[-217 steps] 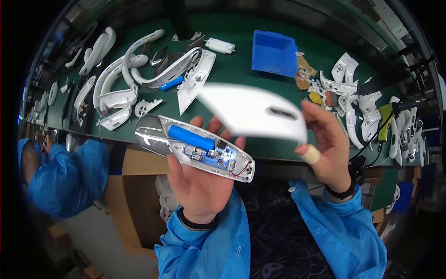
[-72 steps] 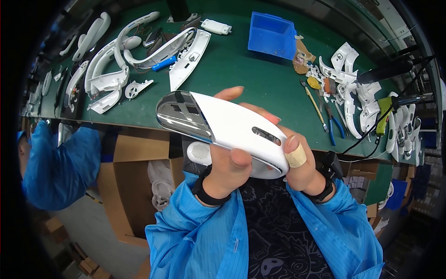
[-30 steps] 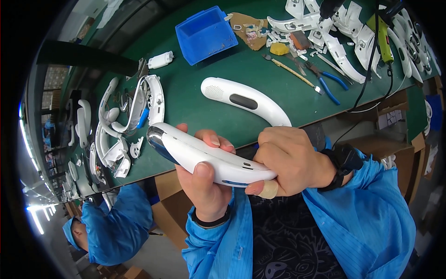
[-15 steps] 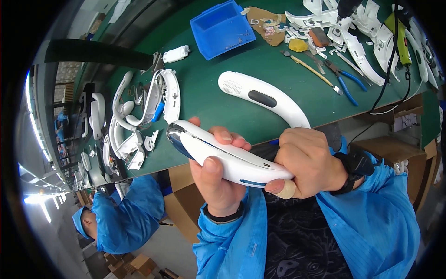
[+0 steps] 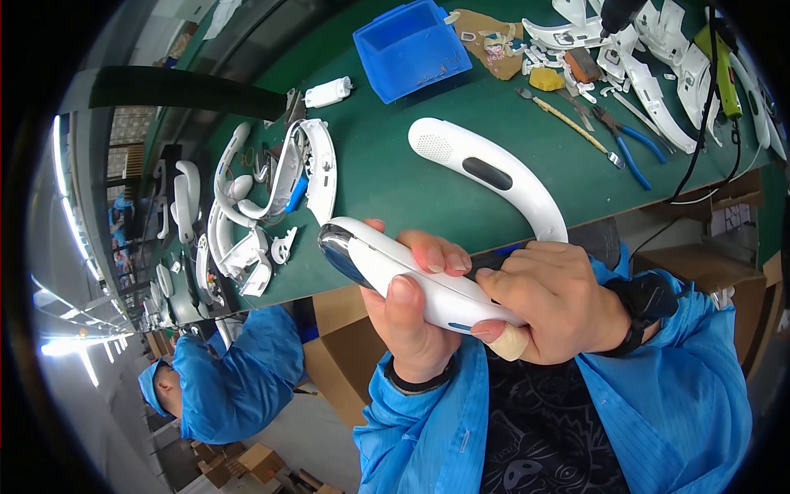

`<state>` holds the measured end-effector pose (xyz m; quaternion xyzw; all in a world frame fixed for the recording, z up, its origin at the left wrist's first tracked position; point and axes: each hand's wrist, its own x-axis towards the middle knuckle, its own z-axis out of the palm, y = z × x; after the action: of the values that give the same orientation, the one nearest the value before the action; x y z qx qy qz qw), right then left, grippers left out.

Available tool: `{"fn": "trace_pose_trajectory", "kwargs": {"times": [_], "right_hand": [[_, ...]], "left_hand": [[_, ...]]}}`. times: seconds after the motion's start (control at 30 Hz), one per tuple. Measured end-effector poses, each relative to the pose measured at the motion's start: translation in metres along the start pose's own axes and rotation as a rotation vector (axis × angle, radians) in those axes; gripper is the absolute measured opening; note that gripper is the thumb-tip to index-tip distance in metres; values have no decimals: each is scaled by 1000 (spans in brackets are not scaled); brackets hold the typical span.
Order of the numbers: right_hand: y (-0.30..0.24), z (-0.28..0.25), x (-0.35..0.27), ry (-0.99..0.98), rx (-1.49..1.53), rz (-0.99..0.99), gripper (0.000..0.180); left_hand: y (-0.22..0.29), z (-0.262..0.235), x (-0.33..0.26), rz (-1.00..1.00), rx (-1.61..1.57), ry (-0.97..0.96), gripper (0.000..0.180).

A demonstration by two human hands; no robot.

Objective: Assemble internal and external components of a portable neck massager device.

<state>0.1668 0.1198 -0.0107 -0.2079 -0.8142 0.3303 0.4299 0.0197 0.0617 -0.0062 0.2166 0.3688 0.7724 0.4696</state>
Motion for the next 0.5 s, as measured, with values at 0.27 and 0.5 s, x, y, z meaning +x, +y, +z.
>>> {"fn": "trace_pose_trajectory", "kwargs": {"times": [0.27, 0.5], "right_hand": [[2, 4, -4, 52, 38, 20, 32], [4, -5, 2, -1, 57, 20, 41]], "left_hand": [[7, -7, 3, -65, 14, -60, 66], [1, -19, 9, -80, -115, -95, 73]]}}
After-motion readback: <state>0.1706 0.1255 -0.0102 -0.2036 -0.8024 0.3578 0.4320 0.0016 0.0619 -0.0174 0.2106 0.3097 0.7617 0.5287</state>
